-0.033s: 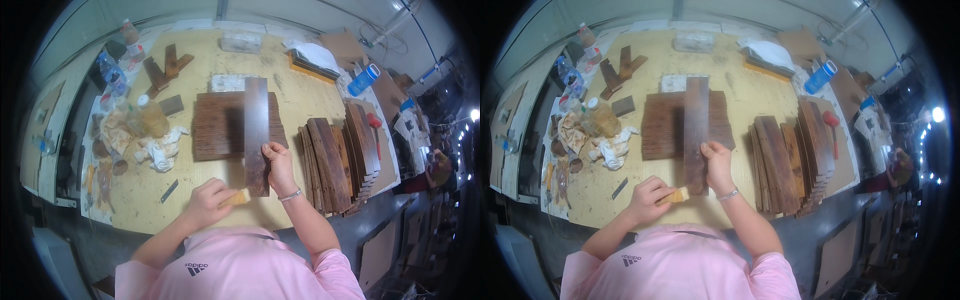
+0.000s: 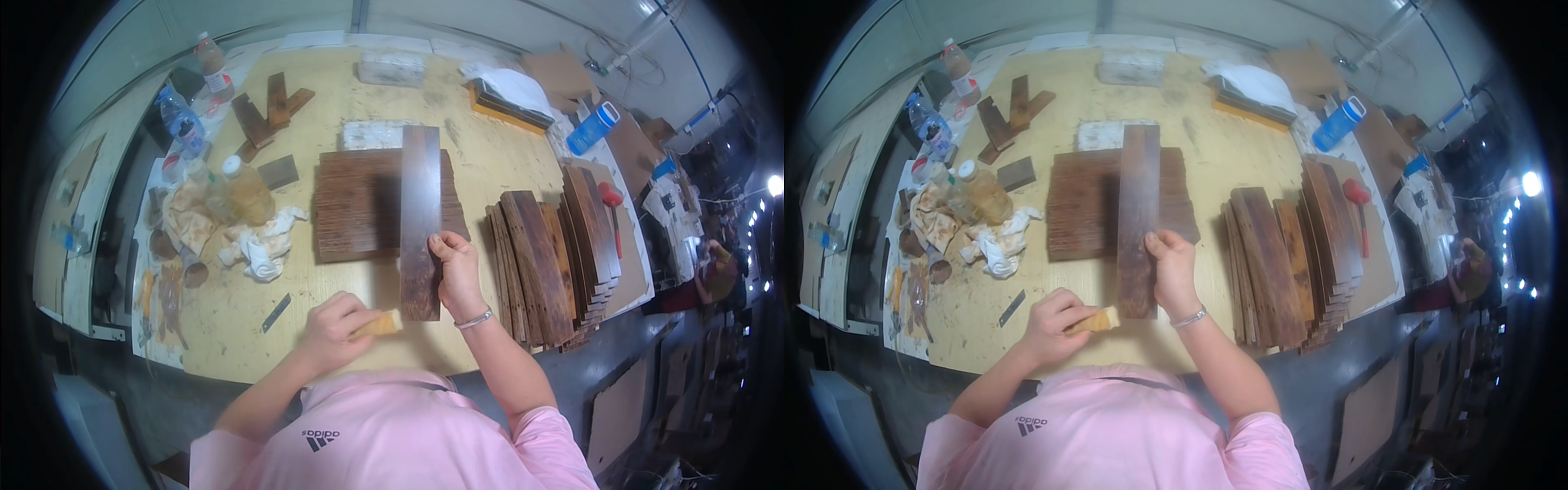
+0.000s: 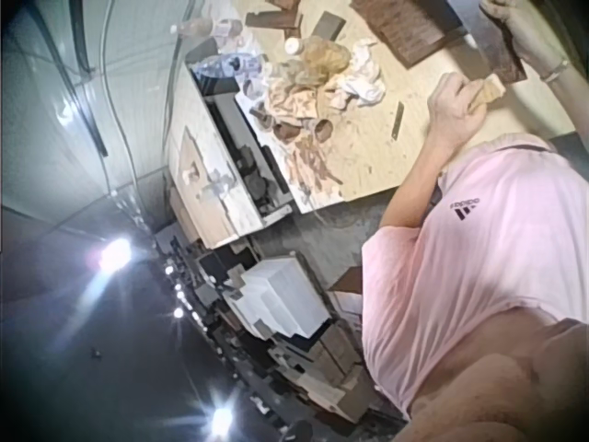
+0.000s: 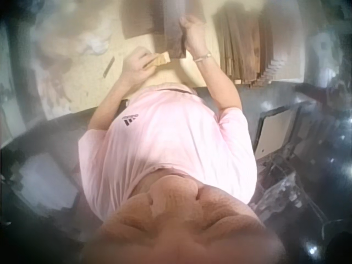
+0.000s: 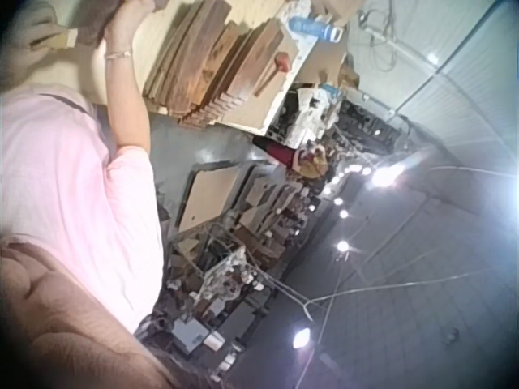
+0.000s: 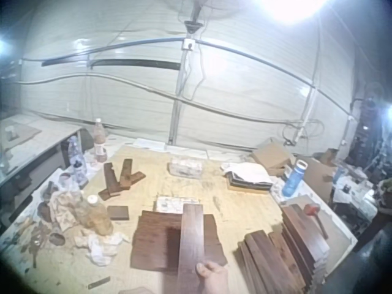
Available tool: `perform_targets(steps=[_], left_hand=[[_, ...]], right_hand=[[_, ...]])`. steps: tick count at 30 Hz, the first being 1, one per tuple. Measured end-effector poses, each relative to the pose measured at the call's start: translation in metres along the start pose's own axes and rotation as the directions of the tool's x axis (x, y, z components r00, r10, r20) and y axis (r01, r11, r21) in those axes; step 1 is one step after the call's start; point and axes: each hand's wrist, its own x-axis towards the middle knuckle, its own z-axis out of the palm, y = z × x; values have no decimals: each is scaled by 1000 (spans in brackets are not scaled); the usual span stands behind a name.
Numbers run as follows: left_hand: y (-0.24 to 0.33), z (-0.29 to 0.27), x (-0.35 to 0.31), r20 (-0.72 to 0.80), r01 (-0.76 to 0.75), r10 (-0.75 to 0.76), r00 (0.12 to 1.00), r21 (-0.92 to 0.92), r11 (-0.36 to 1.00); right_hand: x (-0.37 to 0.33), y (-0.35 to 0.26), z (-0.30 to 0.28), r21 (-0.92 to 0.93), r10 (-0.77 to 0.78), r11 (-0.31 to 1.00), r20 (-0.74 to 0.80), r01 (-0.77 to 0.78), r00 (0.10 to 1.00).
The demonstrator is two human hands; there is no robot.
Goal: The person applies a liquid finish to wooden slats using a small foam applicator and wipes them with a cloth. The person handles the slats one at a time, coating all sides before placing them into a stack on the workbench.
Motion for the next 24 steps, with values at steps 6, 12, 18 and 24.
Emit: perform_targets(steps=[6, 12, 18, 24], left_hand=[[5, -4, 10, -85, 4, -9, 996, -68, 998], [12, -2, 8, -36, -17, 14, 999, -77, 997], [-29, -20, 50, -266, 31, 16, 964, 171, 985], [-85, -74, 66, -589, 337, -194, 784, 142, 931]], right_hand=[[1, 3, 3, 70, 6, 998, -40, -3, 999], [-8, 2, 2, -26, 75, 997, 45, -74, 996], [-34, 21, -12, -291, 181, 951, 255, -103, 950], [-59, 11, -34, -421, 155, 907, 284, -22, 946]])
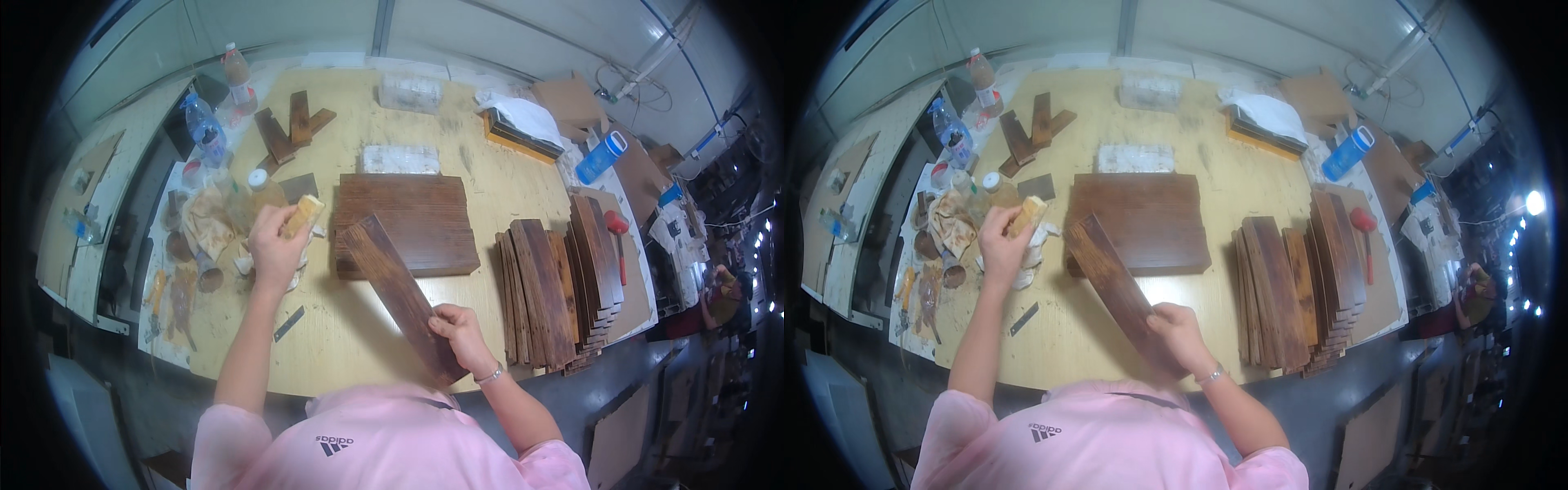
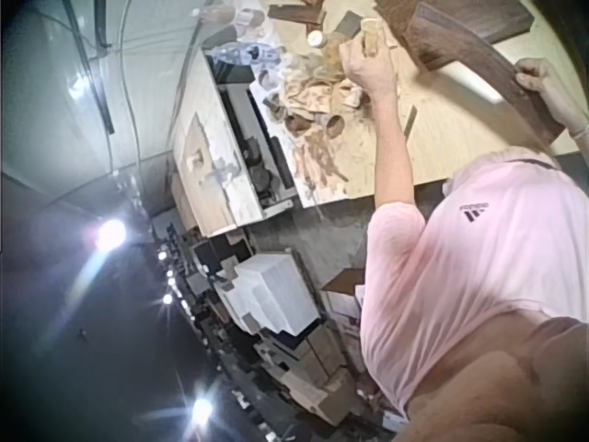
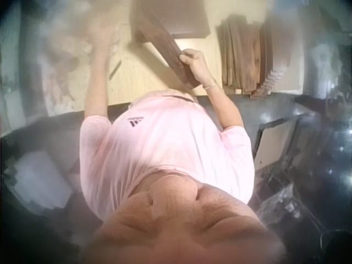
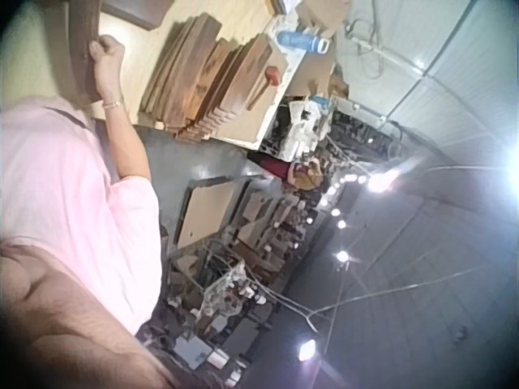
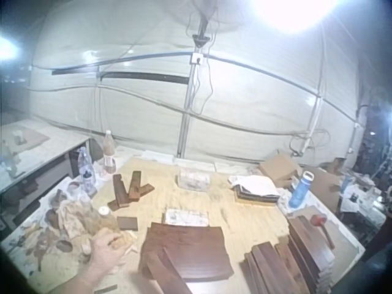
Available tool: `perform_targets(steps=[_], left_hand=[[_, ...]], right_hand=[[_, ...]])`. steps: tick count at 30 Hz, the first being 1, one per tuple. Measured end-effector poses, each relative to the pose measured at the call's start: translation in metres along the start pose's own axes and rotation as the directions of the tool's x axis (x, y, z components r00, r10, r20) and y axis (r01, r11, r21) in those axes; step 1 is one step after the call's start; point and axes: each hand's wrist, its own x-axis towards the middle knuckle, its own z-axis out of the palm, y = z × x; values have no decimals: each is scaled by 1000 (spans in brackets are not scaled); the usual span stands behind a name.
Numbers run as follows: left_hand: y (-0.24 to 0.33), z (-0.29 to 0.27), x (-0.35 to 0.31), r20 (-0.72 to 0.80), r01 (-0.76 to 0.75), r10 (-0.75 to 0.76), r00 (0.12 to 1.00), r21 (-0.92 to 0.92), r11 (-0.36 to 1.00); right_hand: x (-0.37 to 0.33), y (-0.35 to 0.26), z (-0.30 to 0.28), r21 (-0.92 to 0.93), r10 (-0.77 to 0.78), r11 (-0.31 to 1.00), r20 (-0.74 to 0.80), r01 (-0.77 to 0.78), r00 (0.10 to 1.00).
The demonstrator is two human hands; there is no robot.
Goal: The person applies a liquid finish to wooden slats using a small foam applicator and wipes them with a cloth. The person handles the slats one at a time, coating all sides before placing them into a stack on the workbench.
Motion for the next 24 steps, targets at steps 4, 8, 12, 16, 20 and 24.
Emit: perform_targets(steps=[4, 8, 12, 16, 20, 24], left_hand=[[33, -3, -25, 200, -189, 194, 960, -48, 981], [13, 0, -23, 70, -87, 83, 994, 45, 995], [62, 6, -41, 210, -332, 347, 914, -105, 938], [82, 16, -65, 364, -440, 460, 810, -143, 887], [27, 4, -24, 210, -61, 60, 976, -2, 998], [31, -16, -6, 253, 40, 14, 967, -205, 978]], right_hand=[[-4, 11, -6, -17, -31, 999, -34, 30, 999], [-8, 15, -4, -57, -53, 997, -36, 51, 998], [-7, 16, 6, -119, -51, 992, -49, 45, 997], [-8, 14, 11, -332, -100, 940, -47, 79, 994], [-17, 10, 1, -512, -47, 859, -42, 19, 998], [-24, 37, -7, -354, -146, 927, -45, 121, 988]])
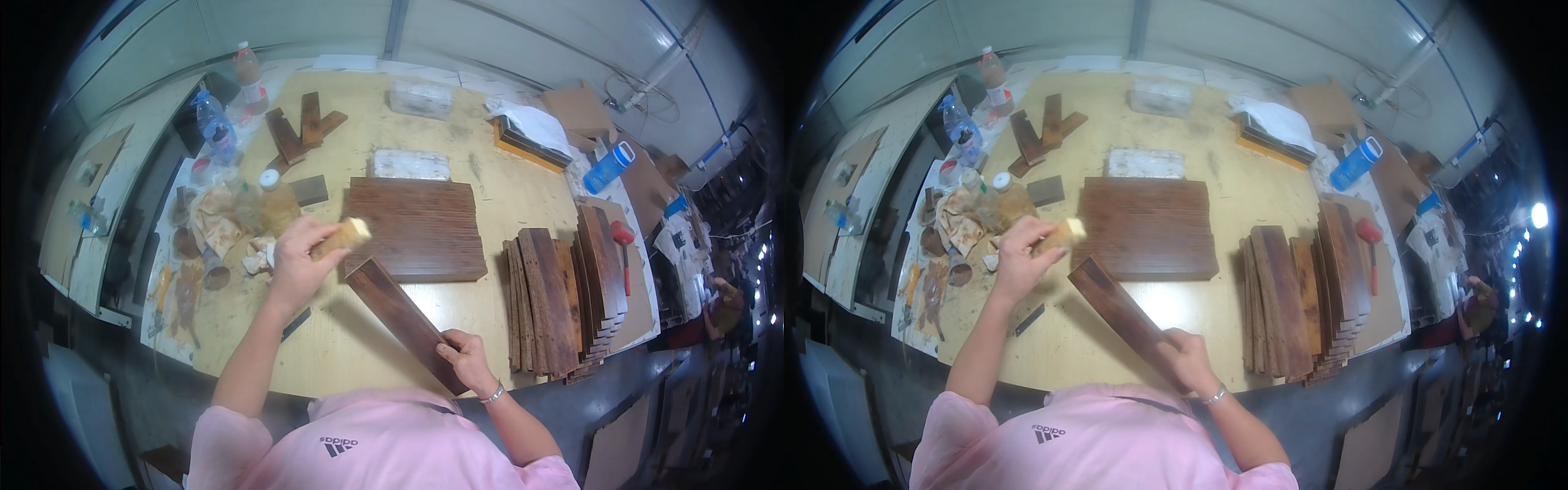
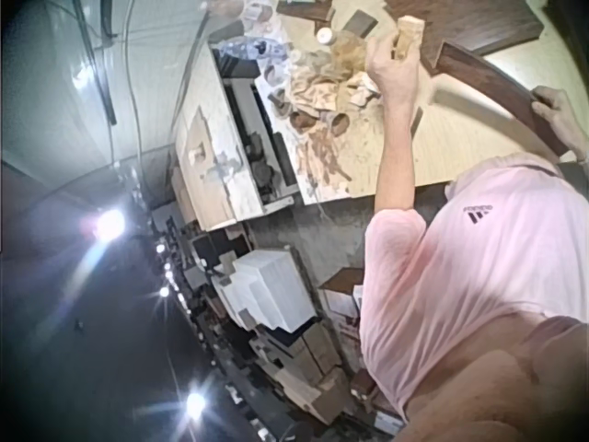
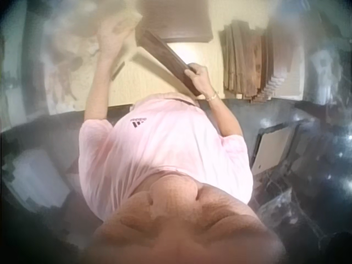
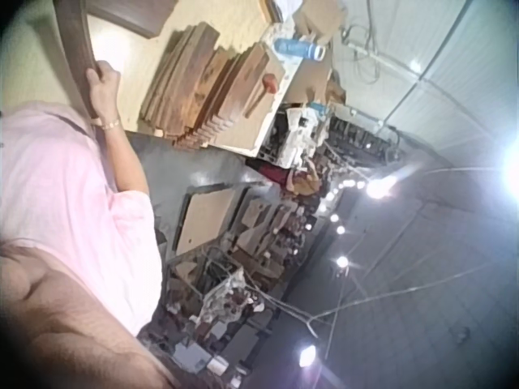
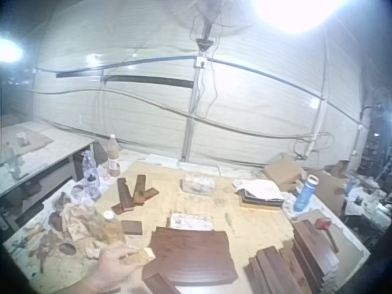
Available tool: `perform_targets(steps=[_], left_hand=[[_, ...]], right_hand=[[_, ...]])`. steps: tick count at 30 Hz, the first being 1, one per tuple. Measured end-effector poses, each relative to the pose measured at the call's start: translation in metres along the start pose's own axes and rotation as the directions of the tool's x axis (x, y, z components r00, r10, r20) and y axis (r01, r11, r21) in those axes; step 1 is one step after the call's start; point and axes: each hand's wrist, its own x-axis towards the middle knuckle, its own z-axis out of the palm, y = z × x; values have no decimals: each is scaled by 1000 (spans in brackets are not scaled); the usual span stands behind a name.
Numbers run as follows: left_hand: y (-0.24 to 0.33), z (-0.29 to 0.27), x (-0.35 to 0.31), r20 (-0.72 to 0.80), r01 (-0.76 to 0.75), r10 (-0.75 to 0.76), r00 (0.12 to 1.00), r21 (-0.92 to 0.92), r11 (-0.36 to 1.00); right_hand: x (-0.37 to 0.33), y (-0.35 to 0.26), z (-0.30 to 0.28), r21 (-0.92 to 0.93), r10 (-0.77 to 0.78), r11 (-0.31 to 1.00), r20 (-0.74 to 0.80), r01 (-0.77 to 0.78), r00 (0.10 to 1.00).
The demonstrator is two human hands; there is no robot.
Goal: The person applies a liquid finish to wooden slats using a small foam applicator and wipes them with a cloth. The person handles the slats one at a time, coating all sides before placing them into a stack on the workbench.
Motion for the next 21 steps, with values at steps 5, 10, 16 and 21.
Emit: perform_targets(steps=[5, 10, 16, 21], left_hand=[[-1, -21, -4, 341, -127, 106, 934, 39, 991], [-1, -43, -2, 391, -167, 145, 909, 22, 986], [18, -15, 7, 358, -234, 229, 905, -30, 972], [21, -46, -9, 521, -298, 141, 842, 231, 926]], right_hand=[[-5, -11, -12, 77, 13, 997, 78, -19, 997], [-12, 2, -13, 131, 25, 991, 84, -36, 996], [-9, 0, -15, 186, 28, 981, 90, -45, 996], [-17, 9, -29, 207, 29, 978, -14, -25, 999]])
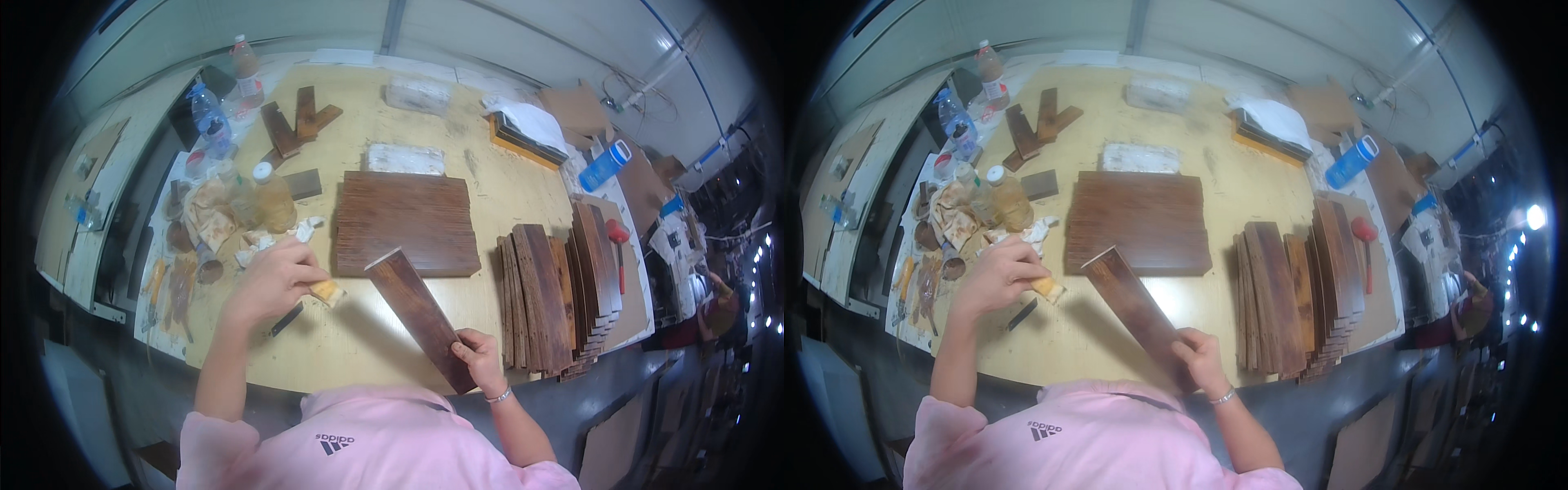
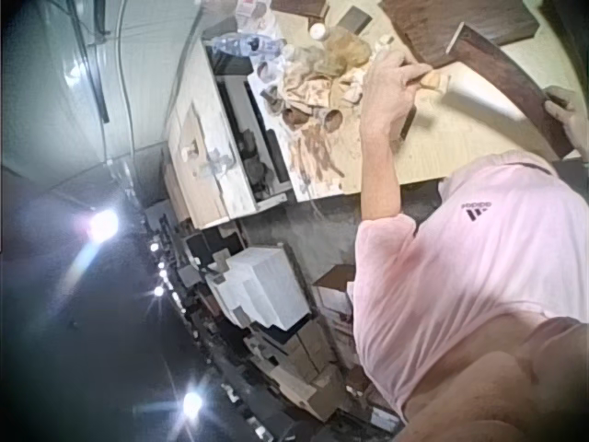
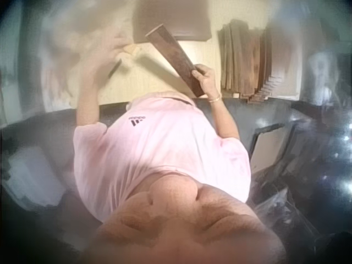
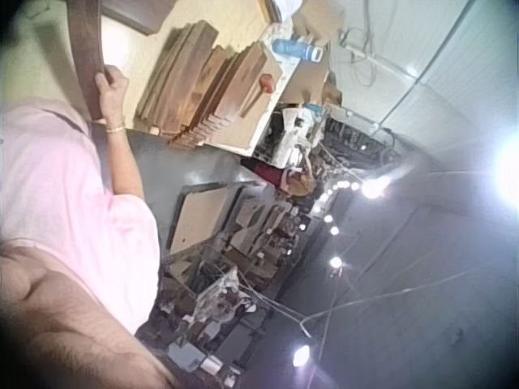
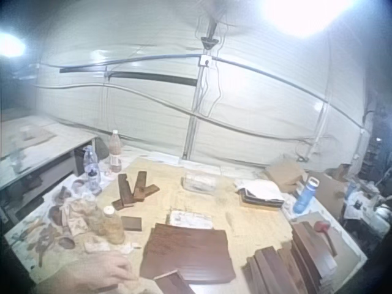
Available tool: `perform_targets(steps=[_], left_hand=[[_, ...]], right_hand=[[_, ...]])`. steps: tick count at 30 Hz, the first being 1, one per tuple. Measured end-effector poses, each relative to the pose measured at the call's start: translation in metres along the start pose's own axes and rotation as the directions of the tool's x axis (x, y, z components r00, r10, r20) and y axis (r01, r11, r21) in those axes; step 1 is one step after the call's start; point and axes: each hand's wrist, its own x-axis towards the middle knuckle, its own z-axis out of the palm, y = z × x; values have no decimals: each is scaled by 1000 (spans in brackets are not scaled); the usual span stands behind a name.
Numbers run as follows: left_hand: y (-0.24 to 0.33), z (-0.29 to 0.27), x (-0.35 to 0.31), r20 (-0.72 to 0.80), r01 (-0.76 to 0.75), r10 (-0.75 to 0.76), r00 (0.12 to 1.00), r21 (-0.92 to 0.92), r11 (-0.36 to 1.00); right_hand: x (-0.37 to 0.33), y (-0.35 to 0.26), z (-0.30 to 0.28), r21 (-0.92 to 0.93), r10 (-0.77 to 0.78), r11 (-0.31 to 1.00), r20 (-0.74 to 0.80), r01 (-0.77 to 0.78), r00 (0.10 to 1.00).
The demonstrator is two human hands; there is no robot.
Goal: The person applies a liquid finish to wooden slats using a small foam applicator and wipes them with a cloth. The person handles the slats one at a time, coating all sides before placing them into a stack on the workbench.
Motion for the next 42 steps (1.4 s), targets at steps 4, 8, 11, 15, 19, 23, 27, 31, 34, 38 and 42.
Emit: perform_targets(steps=[4, 8, 11, 15, 19, 23, 27, 31, 34, 38, 42], left_hand=[[7, 4, 11, -181, -13, 13, 983, 1, 1000], [32, 10, 37, -257, -113, 120, 959, 41, 993], [31, 10, 36, -148, -98, 104, 984, 49, 994], [7, 8, 9, -97, 41, -31, 995, 100, 994], [11, 12, 12, -194, 96, -118, 974, -118, 988], [19, 20, 22, -325, 15, -114, 939, -290, 957], [22, 45, 21, -316, 37, -375, 872, -719, 694], [37, 52, 36, -335, 21, -353, 874, -698, 716], [60, 51, 56, -336, 2, -283, 899, -641, 767], [59, 61, 62, -305, 105, -323, 896, -561, 821], [22, 87, 36, -211, 295, -512, 833, -613, 733]], right_hand=[[-2, -2, 1, -20, 14, 1000, -14, -15, 1000], [1, -2, 3, -78, 37, 996, 38, -34, 999], [2, 2, -2, -62, 8, 998, 10, -7, 1000], [-4, 10, -10, 23, -41, 999, -44, 42, 998], [-4, 6, -11, 129, 18, 992, -43, -13, 999], [4, 5, -8, 399, 156, 898, 108, -187, 982], [1, -28, 17, 543, 398, 675, 302, -499, 866], [-8, -47, 30, 555, 413, 584, 425, -593, 805], [-11, -30, 28, 525, 383, 574, 506, -629, 772], [-8, -22, 19, 446, 334, 647, 563, -619, 756], [-15, -50, 0, 486, 251, 788, 308, -379, 917]])
